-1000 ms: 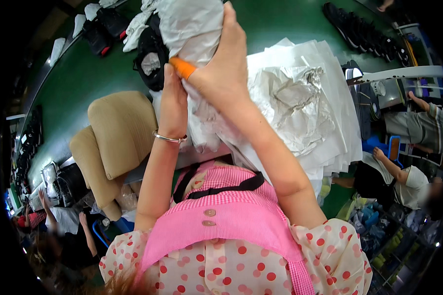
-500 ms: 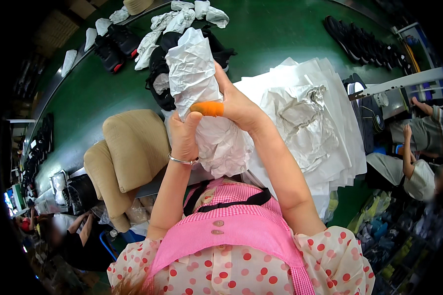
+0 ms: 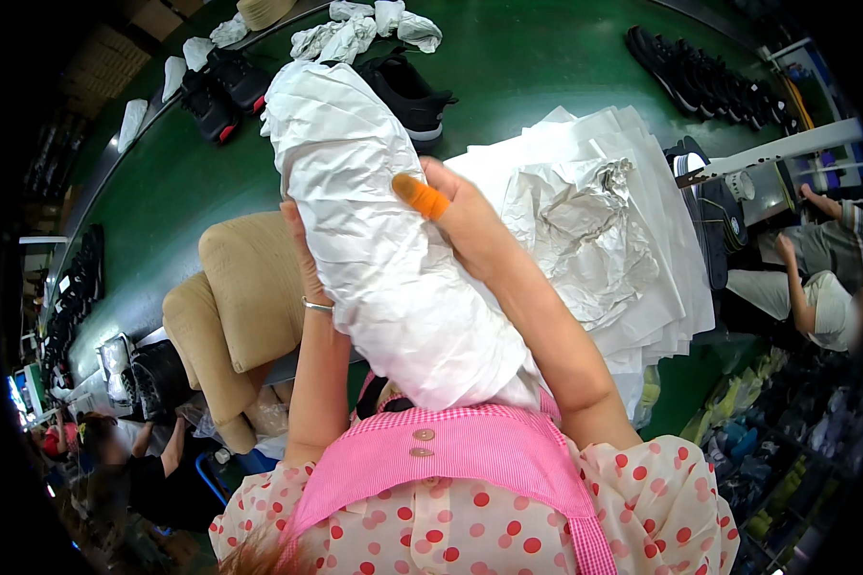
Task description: The person folds white tissue paper and places it on a table. They then pick up a black shoe, stuff it with crumpled paper, and wrap it in the tissue paper. The wrapped shoe is placed on the table.
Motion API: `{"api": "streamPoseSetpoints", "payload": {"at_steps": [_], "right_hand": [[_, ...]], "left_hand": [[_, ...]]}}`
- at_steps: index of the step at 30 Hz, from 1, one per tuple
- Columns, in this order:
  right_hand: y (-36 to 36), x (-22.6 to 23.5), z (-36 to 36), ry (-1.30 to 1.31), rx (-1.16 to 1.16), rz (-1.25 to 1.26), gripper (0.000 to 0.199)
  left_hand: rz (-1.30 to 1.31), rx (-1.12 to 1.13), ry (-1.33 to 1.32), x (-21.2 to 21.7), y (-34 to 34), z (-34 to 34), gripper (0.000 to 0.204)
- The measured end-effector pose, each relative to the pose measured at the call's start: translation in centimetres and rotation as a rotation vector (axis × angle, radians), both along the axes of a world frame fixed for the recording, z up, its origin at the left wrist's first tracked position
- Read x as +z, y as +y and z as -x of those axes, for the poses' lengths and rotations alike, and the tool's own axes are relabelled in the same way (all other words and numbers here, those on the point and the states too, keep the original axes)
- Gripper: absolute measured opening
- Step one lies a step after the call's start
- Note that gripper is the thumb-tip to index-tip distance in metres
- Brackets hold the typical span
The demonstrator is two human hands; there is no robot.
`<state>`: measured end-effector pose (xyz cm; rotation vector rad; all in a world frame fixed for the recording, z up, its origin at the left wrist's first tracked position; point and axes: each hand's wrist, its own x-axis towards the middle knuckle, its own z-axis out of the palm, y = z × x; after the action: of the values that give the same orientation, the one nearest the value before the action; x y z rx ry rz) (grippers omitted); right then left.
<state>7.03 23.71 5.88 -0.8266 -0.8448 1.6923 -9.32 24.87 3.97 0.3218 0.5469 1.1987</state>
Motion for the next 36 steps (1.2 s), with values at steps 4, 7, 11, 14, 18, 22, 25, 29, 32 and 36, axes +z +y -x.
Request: {"api": "streamPoseSetpoints", "payload": {"at_steps": [4,7,11,14,18,22,25,29,32,36], "right_hand": [[-3.3,0.3,1.0,0.135,-0.037,0.228,0.039],[-5.1,-0.4,0.4,0.031,-0.023,0.226,0.042],[-5.9,0.1,0.4,-0.202,-0.079,0.105,0.042],[-4.9,2.1,-1.2,-0.373,0.097,0.185,0.041],[-4.3,2.9,-1.1,-0.23,0.116,0.174,0.039],[-4.4,2.6,-1.0,-0.19,0.019,0.103,0.035],[-3.6,3.2,-2.1,-0.265,-0.125,0.124,0.03],[-1.3,2.1,-3.1,-0.311,-0.018,-0.152,0.032],[-0.6,2.2,-2.3,-0.278,-0.018,-0.062,0.037],[-1.9,2.7,-1.8,-0.634,-0.028,-0.21,0.071]], "left_hand": [[-0.017,-0.019,-0.012,-1.2,-0.1,0.2,0.081],[0.083,-0.086,-0.093,-1.5,-0.8,0.1,0.081],[0.076,-0.222,-0.025,-3.8,-0.8,0.0,0.089],[-0.014,-0.137,0.153,1.7,-2.5,-0.6,0.092],[-0.093,-0.203,-0.021,-0.2,-1.7,0.0,0.09],[0.018,-0.248,0.167,1.9,-1.1,-0.1,0.082],[0.018,-0.317,0.247,0.2,-0.4,0.5,0.075],[-0.03,-0.329,0.206,-0.1,-1.6,-0.3,0.074],[0.024,-0.282,0.135,0.4,-1.3,-0.6,0.069],[-0.021,-0.06,0.131,0.7,0.2,0.8,0.063]]}}
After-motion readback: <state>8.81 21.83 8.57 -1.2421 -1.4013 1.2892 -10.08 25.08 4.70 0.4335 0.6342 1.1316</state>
